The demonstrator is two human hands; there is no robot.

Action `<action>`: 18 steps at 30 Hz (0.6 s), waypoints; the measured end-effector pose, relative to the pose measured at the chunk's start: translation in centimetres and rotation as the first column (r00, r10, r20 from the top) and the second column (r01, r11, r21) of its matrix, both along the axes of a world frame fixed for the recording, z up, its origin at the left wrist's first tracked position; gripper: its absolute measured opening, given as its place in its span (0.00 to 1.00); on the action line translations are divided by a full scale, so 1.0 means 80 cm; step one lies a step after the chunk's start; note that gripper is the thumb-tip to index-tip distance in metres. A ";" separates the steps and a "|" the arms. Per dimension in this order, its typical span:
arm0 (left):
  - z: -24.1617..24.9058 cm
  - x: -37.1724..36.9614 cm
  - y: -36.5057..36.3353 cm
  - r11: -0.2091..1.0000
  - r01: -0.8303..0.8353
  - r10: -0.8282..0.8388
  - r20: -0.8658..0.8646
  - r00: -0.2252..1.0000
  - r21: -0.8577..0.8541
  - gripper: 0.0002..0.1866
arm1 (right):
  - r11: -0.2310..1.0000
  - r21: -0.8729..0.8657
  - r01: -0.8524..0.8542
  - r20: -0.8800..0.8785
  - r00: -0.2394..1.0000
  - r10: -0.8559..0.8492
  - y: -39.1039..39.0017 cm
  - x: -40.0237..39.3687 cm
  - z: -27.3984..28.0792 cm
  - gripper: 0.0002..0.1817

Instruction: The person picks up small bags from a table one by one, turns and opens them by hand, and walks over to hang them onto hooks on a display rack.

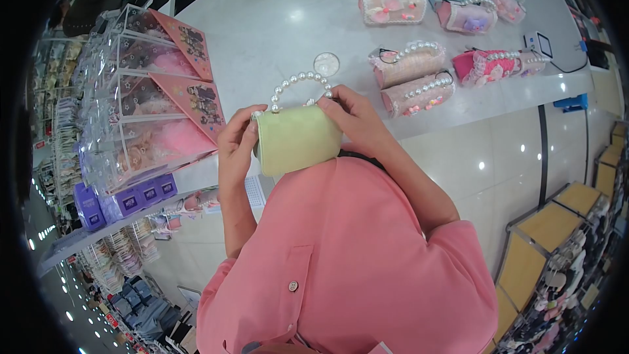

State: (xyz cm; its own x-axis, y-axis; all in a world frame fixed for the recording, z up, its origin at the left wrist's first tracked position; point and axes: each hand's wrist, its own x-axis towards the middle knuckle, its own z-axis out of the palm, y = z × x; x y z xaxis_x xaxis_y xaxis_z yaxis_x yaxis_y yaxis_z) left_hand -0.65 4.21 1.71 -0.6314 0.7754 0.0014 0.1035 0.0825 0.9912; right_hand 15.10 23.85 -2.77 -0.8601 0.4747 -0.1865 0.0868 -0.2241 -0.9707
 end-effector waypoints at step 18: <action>0.016 0.003 0.005 0.995 0.024 -0.007 -0.171 0.985 0.100 0.09 | 0.999 0.034 0.019 -0.033 0.999 -0.018 0.000 0.003 0.011 0.10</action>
